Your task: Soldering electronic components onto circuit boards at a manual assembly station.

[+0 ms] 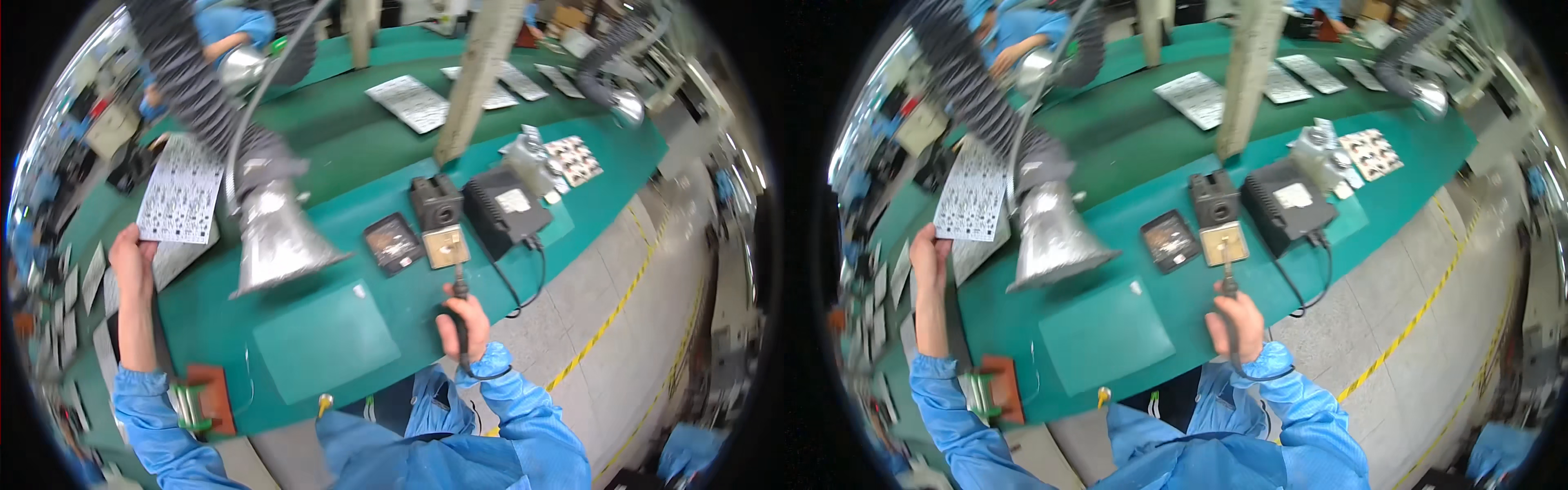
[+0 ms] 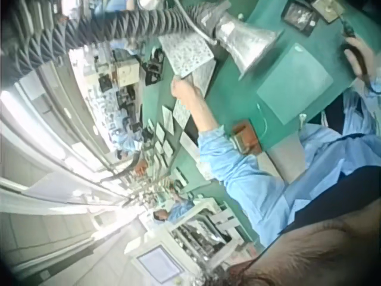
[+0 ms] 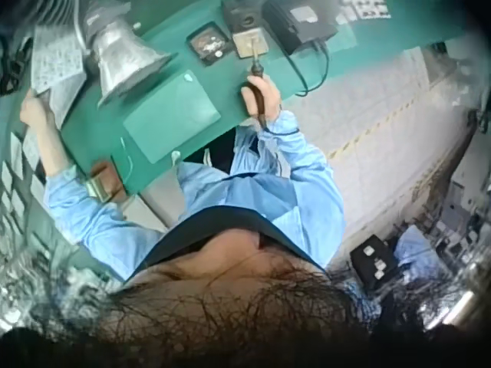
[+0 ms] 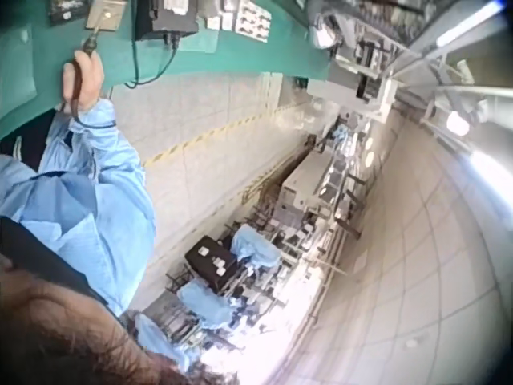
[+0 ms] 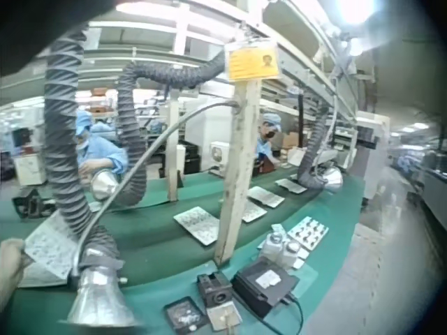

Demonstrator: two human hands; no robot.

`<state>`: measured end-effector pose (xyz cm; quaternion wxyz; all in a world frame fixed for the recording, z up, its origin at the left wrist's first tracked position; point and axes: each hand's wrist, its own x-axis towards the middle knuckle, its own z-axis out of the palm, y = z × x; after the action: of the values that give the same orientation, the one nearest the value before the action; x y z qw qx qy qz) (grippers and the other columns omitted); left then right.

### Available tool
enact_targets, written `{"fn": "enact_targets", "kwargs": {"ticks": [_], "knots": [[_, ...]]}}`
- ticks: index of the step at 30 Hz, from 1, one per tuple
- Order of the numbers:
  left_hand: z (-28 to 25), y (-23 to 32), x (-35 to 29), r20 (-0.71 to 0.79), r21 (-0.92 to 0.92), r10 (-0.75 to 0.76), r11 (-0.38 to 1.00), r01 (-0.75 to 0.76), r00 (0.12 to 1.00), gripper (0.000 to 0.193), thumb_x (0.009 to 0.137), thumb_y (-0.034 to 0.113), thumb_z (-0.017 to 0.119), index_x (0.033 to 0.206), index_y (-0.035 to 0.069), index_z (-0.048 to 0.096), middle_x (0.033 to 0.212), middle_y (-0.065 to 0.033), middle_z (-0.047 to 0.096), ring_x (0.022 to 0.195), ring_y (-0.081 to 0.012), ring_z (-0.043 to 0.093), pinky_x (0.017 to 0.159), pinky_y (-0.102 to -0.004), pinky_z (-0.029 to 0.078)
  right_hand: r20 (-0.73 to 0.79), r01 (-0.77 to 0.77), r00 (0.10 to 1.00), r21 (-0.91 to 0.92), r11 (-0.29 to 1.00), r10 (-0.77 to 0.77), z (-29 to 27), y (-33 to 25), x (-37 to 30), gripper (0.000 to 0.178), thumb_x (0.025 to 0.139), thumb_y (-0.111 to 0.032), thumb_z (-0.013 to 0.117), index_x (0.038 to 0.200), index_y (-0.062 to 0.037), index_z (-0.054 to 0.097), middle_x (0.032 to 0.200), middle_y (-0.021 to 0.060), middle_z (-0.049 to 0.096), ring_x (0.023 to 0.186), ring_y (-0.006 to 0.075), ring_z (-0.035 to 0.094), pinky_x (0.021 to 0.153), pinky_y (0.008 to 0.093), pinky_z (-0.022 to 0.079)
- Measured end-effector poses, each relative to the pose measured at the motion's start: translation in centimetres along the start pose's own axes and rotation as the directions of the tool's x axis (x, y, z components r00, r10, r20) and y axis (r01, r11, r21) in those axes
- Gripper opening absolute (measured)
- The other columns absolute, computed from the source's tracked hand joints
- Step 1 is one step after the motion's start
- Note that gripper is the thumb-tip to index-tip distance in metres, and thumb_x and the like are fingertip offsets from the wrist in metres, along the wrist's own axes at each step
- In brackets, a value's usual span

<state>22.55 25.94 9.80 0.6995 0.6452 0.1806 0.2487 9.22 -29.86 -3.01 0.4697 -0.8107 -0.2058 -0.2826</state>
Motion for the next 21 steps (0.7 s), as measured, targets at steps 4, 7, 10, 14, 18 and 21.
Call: {"fn": "enact_targets", "kwargs": {"ticks": [4,7,10,14,18,21], "knots": [[-6.8,5.8,-9.9,0.057,-0.092,-0.005,0.996,0.010,0.998,0.021,0.100,0.014,0.049,0.110,-0.003,0.057,0.105,-0.0103,0.067,0.090,-0.0174,0.067,0.076,-0.0279,0.055,-0.021,-0.007,1.000,-0.022,1.000,0.007,-0.5,0.2,-0.5,0.038,0.089,-0.006,0.059,0.125,-0.0014,0.049,0.123,0.0245,0.058,0.092,0.0257,0.060,0.085,0.0393,0.049],[-13.5,7.6,-18.3,0.111,-0.183,-0.006,0.983,0.026,0.994,0.024,0.100,0.014,0.048,0.112,-0.005,0.055,0.111,-0.0110,0.063,0.102,-0.0162,0.061,0.093,-0.0309,0.047,-0.063,0.024,0.998,0.038,0.999,-0.022,0.1,0.1,-0.6,0.038,0.092,-0.008,0.057,0.128,-0.0019,0.047,0.126,0.0258,0.057,0.093,0.0260,0.060,0.087,0.0407,0.048],[-15.6,7.7,-27.3,-0.126,-0.223,-0.075,0.974,0.045,0.989,0.024,0.101,0.016,0.047,0.112,-0.004,0.054,0.116,-0.0129,0.059,0.109,-0.0160,0.056,0.100,-0.0329,0.041,-0.033,0.051,0.998,0.017,0.999,-0.050,0.0,0.2,-0.8,0.038,0.090,-0.006,0.057,0.126,-0.0016,0.046,0.125,0.0281,0.056,0.098,0.0307,0.060,0.085,0.0394,0.050],[-13.2,7.3,-35.6,-0.256,0.047,0.028,0.999,-0.017,0.966,0.018,0.099,0.014,0.047,0.103,-0.002,0.054,0.105,-0.0109,0.063,0.097,-0.0160,0.061,0.088,-0.0312,0.048,0.038,0.062,0.997,0.013,0.998,-0.063,0.5,-1.1,-1.0,0.040,0.092,-0.010,0.055,0.129,-0.0047,0.041,0.128,0.0284,0.053,0.100,0.0312,0.059,0.088,0.0439,0.049],[-13.7,1.9,-38.2,-0.207,-0.142,-0.237,0.967,0.210,0.949,0.021,0.084,0.015,0.068,0.092,0.000,0.056,0.084,-0.0038,0.060,0.075,-0.0101,0.057,0.072,-0.0245,0.047,0.078,0.052,0.995,0.161,0.986,-0.065,1.7,-4.4,-1.1,0.043,0.093,-0.016,0.056,0.132,-0.0091,0.038,0.129,0.0291,0.053,0.101,0.0328,0.058,0.090,0.0488,0.047],[-8.9,-2.2,-37.5,0.089,-0.168,-0.374,0.908,0.384,0.923,0.012,0.090,0.012,0.062,0.092,0.001,0.057,0.080,-0.0002,0.055,0.076,-0.0080,0.053,0.068,-0.0237,0.043,0.046,0.042,0.997,0.350,0.936,-0.062,3.1,-6.1,-2.0,0.045,0.095,-0.032,0.055,0.132,-0.0080,0.041,0.129,0.0291,0.054,0.108,0.0343,0.059,0.095,0.0497,0.045]]}}
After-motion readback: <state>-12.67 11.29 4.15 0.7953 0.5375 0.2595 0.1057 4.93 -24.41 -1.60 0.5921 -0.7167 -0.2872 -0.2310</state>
